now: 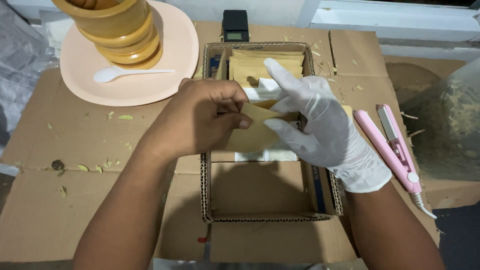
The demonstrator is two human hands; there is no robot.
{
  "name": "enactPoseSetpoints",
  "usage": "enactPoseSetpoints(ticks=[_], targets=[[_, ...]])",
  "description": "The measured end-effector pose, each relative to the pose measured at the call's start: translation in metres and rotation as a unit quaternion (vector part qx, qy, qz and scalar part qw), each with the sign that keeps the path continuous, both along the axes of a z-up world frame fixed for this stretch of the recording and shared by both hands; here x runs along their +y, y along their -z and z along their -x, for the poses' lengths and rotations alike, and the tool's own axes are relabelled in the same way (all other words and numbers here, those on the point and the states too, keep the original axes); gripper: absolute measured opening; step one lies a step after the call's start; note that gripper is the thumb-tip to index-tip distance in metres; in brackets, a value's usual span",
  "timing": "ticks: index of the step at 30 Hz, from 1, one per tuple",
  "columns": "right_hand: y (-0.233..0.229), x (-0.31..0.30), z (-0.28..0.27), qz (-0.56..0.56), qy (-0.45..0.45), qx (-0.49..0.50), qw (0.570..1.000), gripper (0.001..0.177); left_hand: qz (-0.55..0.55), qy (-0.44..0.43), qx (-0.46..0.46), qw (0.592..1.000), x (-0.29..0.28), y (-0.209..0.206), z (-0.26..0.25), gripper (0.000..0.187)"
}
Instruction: Folding the tops of small tea bags and sealing them with a handheld heat sealer before placing them in a box.
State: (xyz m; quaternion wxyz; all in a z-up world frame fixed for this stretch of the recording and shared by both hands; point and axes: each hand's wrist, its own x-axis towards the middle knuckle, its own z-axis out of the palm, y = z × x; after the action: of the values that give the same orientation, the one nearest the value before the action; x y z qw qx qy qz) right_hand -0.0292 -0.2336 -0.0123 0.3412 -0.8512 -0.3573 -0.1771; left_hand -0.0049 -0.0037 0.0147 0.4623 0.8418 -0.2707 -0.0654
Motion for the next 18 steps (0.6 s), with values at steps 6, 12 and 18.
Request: enactPoseSetpoints(ticks=[6, 12, 18], targets=[[0.001, -0.001, -0.009, -0.171, -0.154, 0.004, 0.973, 0.071, -0.006, -0.027, 0.051, 0.998, 0.002, -0.002, 0.001, 0.011], [-0.011, -0.015, 0.001, -0.081, -0.030, 0.044, 0.995, 0.065, 0.039, -0.027, 0.095, 0.994, 0.004, 0.005, -0.001, 0.011], [-0.008, -0.011, -0.003, -0.099, -0.054, 0.087, 0.990, 0.027, -0.034, -0.026, 0.053, 0.998, 0.000, 0.000, -0.001, 0.012]])
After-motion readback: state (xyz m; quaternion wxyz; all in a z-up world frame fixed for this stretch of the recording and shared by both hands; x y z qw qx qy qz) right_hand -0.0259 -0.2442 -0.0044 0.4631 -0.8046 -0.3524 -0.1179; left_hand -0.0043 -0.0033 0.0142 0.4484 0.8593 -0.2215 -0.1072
